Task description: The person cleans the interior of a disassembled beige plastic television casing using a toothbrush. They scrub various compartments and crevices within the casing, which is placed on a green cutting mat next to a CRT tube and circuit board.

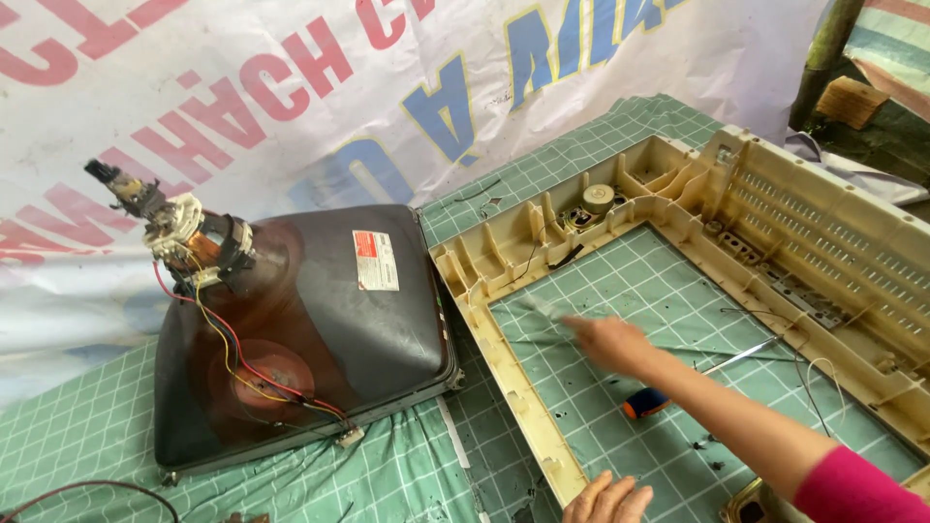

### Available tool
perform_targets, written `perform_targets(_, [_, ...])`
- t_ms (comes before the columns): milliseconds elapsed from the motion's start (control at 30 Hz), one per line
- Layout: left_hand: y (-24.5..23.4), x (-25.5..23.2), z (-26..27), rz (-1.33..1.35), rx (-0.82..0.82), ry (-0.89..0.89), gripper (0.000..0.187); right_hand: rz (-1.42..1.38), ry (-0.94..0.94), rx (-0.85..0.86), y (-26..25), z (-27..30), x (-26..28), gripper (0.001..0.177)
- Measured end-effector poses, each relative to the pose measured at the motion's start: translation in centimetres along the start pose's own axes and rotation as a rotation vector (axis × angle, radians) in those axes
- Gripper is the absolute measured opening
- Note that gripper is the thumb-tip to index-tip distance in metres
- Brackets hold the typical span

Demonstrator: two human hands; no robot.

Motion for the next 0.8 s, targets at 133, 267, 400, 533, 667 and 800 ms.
perform_targets(133, [-2.0,-2.0,-0.9,-0.065,-0.181,0.105,0.05,0.02,-0.054,-0.051,-2.0,0.8,1.0,0.043])
perform_targets(267, [0.3,0.0,-0.1,0.022,0.039,-0.072,0.041,0.085,0.297,-0.155,-5.0,-1.9,-6.3,0.046])
perform_targets(400, [1.7,1.0,0.6,0.053,0.138,-0.108,0.047,0.228,0.124,-0.02,0.0,-3.0,-6.1,0.057])
perform_targets(533, [-1.4,-1.3,-1.0,-0.034,-0.063,0.049,0.028,0.167,-0.241,0.046,2.2,-0.7,-1.6,0.044])
perform_targets(667, [0.3,-0.2,-0.4,0.03,0.114,-0.067,0.04,0.662,-0.482,-0.08,2.9,-2.2,-1.8,0.049])
perform_targets(800, [1.3,0.7,0.5,-0.024,0.083,-0.043,0.035,0.454,-0.409,-0.24,-1.7,-5.5,-0.8,0.031])
Point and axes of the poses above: each hand's wrist, its own z-axis away from the middle knuckle, its own y-axis out of the palm, x = y × z, the point moved 9 cm from there along -z, towards the middle knuckle, and after that the axes turned 4 degrees about z, right-handed, at the moved point
